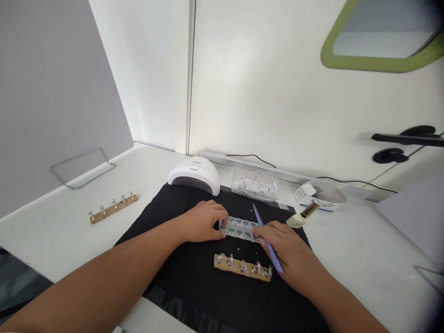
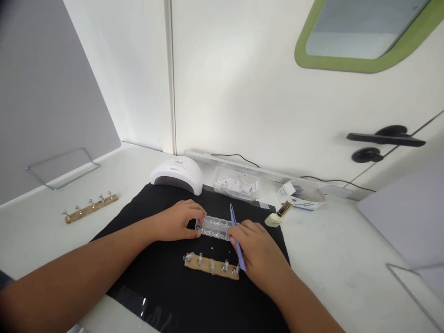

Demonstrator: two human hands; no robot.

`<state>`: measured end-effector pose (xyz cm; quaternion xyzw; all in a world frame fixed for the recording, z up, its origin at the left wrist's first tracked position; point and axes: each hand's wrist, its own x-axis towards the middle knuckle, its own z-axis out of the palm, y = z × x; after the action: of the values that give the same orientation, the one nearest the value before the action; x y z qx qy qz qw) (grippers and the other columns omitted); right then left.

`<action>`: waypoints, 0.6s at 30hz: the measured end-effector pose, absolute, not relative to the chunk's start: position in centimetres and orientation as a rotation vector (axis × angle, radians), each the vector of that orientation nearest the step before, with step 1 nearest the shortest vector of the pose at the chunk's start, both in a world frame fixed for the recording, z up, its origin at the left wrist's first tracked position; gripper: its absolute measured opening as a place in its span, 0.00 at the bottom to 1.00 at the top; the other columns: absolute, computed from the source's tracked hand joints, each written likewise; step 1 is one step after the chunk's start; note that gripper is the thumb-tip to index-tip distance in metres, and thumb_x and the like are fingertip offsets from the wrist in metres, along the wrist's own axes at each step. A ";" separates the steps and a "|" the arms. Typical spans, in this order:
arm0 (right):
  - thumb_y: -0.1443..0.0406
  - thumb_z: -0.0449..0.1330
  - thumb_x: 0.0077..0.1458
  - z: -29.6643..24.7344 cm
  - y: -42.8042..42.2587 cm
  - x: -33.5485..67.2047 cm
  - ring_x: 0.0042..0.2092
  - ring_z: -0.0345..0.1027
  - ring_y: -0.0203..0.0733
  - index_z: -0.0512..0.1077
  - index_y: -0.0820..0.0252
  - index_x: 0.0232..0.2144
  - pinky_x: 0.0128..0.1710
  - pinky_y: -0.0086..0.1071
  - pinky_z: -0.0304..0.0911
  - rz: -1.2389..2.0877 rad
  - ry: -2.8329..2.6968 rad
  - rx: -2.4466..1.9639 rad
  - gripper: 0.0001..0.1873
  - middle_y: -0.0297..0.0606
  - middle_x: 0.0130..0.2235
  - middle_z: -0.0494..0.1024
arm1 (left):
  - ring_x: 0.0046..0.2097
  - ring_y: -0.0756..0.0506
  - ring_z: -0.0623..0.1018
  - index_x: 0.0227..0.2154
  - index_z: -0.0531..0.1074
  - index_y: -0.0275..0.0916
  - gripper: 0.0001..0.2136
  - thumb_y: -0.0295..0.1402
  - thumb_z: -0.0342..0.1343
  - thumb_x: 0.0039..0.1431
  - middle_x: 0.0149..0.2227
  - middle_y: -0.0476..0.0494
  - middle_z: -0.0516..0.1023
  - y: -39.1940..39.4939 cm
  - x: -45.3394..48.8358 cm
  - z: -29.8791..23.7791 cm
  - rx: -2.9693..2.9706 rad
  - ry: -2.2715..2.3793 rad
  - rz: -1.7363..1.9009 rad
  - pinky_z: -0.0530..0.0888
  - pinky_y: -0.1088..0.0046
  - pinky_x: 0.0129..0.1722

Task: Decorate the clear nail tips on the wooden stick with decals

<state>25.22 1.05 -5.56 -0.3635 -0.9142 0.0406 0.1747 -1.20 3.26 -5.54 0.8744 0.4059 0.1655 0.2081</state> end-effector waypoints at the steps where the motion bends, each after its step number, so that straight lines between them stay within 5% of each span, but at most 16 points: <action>1: 0.64 0.44 0.68 -5.6 1.0 25.1 0.37 0.67 0.47 0.70 0.56 0.34 0.37 0.41 0.61 0.120 -2.589 -1.030 0.16 0.41 0.34 0.77 | 0.54 0.40 0.73 0.36 0.74 0.41 0.09 0.31 0.66 0.53 0.52 0.46 0.77 3.2 -1.2 -5.5 2.433 1.131 0.455 0.65 0.57 0.57; 18: 0.66 0.48 0.67 -5.5 1.5 25.2 0.45 0.71 0.47 0.74 0.56 0.46 0.45 0.43 0.68 0.301 -2.517 -0.969 0.15 0.42 0.42 0.81 | 0.55 0.39 0.72 0.38 0.75 0.41 0.08 0.31 0.65 0.54 0.52 0.45 0.76 3.1 -1.0 -5.1 2.431 1.146 0.418 0.64 0.56 0.59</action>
<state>25.23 1.48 -5.50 -0.3488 -0.9064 0.1082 0.2122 -0.99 3.13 -5.09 0.8739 0.4122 0.1504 0.2092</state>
